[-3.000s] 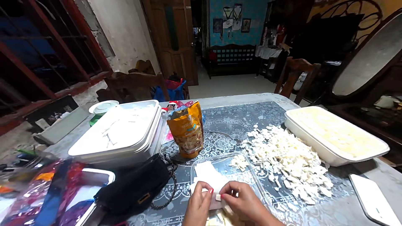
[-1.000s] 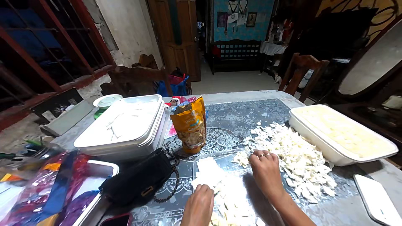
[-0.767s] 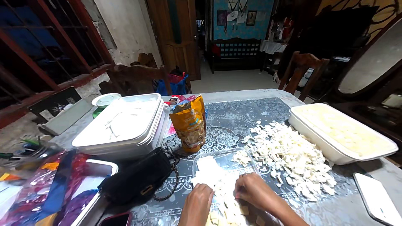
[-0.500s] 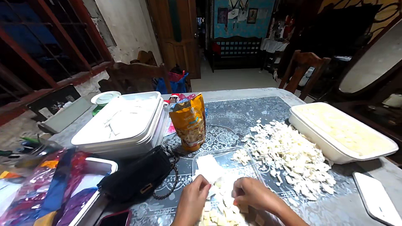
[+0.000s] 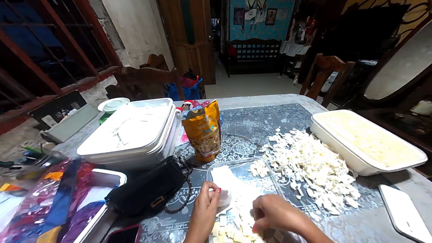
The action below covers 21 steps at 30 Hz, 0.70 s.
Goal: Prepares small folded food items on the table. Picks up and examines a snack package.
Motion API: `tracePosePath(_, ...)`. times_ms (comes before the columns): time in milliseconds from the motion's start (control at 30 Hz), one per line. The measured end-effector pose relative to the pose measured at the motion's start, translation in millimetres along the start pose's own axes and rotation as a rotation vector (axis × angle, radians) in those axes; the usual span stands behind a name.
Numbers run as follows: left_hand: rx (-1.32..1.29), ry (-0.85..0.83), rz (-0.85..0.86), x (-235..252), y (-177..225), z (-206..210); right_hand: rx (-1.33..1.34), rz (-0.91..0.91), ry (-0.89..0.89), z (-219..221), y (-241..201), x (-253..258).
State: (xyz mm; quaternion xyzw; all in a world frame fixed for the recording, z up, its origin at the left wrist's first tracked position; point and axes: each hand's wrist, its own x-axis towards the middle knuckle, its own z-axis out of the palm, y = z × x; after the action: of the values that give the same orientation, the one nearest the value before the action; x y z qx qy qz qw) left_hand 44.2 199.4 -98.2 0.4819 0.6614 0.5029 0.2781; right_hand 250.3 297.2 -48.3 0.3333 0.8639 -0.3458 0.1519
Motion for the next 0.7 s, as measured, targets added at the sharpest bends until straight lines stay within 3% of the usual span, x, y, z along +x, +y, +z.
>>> tracePosePath(133, -0.031, -0.033, -0.013, -0.5, -2.9, 2.2, -0.007, -0.044, -0.015, 6.2, -3.4, 5.6)
tracePosePath(367, -0.177, -0.2, -0.071, -9.8, 3.3, 10.7, 0.439, -0.24, 0.307, 12.2, 8.1, 7.9)
tracePosePath(567, -0.235, -0.259, -0.096, -16.9, 12.5, 14.8, 0.415, -0.301, 0.453, 26.2, 4.7, 16.2)
tracePosePath(700, -0.297, -0.238, -0.09, -14.2, 11.4, 11.8, 0.77, -0.358, 0.543, 27.6, 7.6, 21.6)
